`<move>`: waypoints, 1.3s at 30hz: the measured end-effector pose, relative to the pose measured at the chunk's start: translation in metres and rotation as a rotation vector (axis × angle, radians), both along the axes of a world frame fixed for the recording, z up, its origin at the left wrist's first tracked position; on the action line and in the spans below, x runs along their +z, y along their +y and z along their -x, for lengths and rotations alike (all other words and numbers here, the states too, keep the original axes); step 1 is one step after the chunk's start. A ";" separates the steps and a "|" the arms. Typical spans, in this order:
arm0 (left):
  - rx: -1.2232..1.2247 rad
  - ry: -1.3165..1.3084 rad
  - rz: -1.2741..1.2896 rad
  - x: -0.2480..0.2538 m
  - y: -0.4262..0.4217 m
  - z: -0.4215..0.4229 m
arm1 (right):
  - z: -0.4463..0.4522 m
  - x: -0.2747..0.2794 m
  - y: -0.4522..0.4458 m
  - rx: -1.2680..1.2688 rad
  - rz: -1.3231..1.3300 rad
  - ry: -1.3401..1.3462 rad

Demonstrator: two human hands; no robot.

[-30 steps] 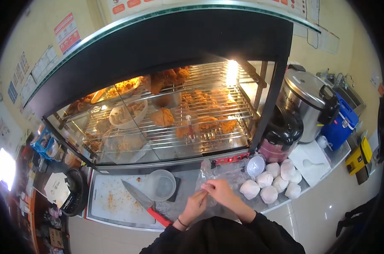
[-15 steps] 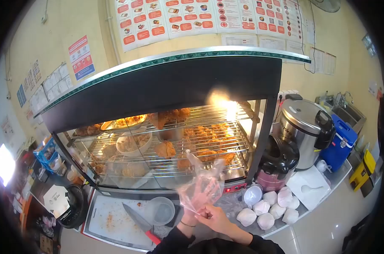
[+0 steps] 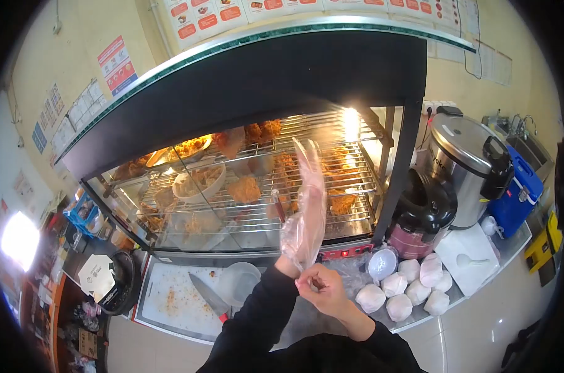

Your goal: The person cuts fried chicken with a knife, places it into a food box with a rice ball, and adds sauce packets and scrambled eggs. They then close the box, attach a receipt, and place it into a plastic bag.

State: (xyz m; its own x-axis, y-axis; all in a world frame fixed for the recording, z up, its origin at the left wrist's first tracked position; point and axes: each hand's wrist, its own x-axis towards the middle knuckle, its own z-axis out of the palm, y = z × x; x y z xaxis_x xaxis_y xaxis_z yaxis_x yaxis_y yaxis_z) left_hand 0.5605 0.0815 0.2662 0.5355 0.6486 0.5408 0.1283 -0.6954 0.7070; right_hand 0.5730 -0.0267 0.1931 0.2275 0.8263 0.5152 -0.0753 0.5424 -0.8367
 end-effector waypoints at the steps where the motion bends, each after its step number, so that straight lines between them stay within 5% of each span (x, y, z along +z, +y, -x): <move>1: 0.041 0.002 -0.029 0.008 -0.001 0.000 | 0.002 0.000 0.002 0.040 -0.013 0.077; 3: 0.071 0.019 -0.013 0.021 -0.002 0.006 | 0.010 -0.004 -0.002 0.126 -0.020 0.244; 6: 0.163 0.113 -0.141 -0.005 0.021 -0.001 | 0.006 -0.021 -0.007 0.090 -0.066 0.010; 10: 0.205 0.075 -0.200 -0.004 0.022 0.006 | -0.013 -0.041 -0.032 0.046 0.092 0.060; 11: 0.317 0.157 -0.458 -0.022 0.036 0.010 | -0.020 -0.046 -0.041 0.037 0.118 0.059; 13: 0.449 -0.095 -0.104 -0.005 0.035 -0.006 | -0.031 -0.057 -0.059 0.015 0.168 0.059; 22: 0.814 0.397 -0.649 0.085 0.166 -0.003 | -0.055 -0.081 -0.116 0.057 0.427 -0.114; 28: 0.857 0.366 -0.324 0.118 0.170 -0.008 | -0.048 -0.081 -0.116 0.002 0.384 -0.182; 39: 0.886 0.303 -0.414 0.106 0.187 0.007 | -0.040 -0.071 -0.140 0.061 0.588 -0.061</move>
State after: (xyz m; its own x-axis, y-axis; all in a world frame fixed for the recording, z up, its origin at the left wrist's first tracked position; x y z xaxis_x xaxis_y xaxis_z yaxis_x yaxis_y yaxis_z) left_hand 0.5535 0.2683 0.3718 0.1060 0.6709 0.7339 0.8482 -0.4463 0.2854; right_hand 0.6127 -0.1672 0.1220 0.1544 0.9877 -0.0228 -0.0339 -0.0178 -0.9993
